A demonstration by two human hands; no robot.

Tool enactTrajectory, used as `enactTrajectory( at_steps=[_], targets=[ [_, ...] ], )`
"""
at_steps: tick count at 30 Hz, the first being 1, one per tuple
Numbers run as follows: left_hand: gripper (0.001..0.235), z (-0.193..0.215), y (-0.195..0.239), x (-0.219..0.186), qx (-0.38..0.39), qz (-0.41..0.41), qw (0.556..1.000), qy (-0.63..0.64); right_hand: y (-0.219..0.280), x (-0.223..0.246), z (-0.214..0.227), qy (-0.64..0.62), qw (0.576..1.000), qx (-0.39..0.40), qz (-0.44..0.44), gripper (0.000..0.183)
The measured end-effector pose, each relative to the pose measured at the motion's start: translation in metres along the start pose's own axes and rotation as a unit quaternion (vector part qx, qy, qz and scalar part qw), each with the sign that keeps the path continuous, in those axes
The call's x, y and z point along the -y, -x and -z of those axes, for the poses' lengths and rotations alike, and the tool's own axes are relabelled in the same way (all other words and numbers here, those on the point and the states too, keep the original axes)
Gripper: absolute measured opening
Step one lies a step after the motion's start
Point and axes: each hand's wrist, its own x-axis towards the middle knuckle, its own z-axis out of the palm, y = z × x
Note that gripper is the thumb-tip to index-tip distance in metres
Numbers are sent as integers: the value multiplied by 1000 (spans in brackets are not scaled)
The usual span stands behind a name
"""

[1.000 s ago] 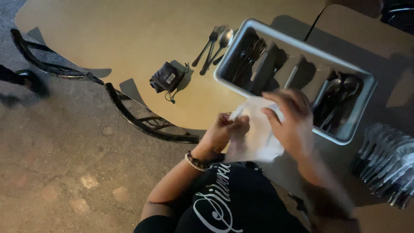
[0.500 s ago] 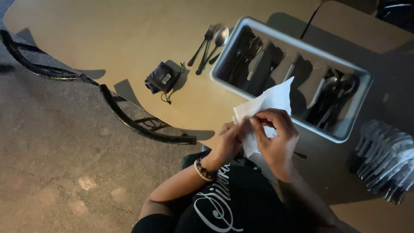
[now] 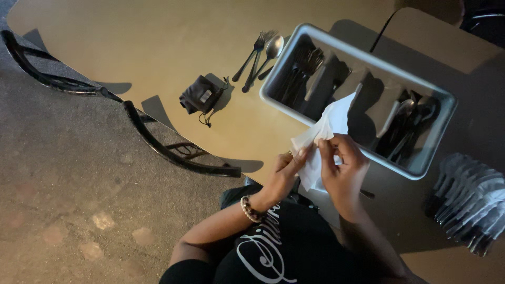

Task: The person picks up a fork or spoon from a divider bin, places it on a napkin, and wraps the napkin around the utensil by hand before setting it aside.

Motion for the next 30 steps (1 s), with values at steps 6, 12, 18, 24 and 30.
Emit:
enactTrajectory(
  at_steps=[6, 12, 18, 24, 30],
  targets=[
    [48, -2, -5, -5, 20, -17, 999, 34, -3, -8, 0, -60, 998, 10, -21, 11],
    [49, 3, -7, 0, 4, -12, 1000, -4, -2, -11, -3, -116, 992, 11, -36, 9],
    [44, 4, -9, 0, 11, 0, 997, 70, -4, -17, -7, -184, 982, 14, -48, 11],
    [44, 15, -16, 30, -11, -8, 998, 54, -4, -20, -7, -245, 962, 11, -119, 14],
    [43, 14, -19, 39, -91, 31, 991, -98, -6, -18, -12, -179, 980, 0, -89, 11]
  ],
)
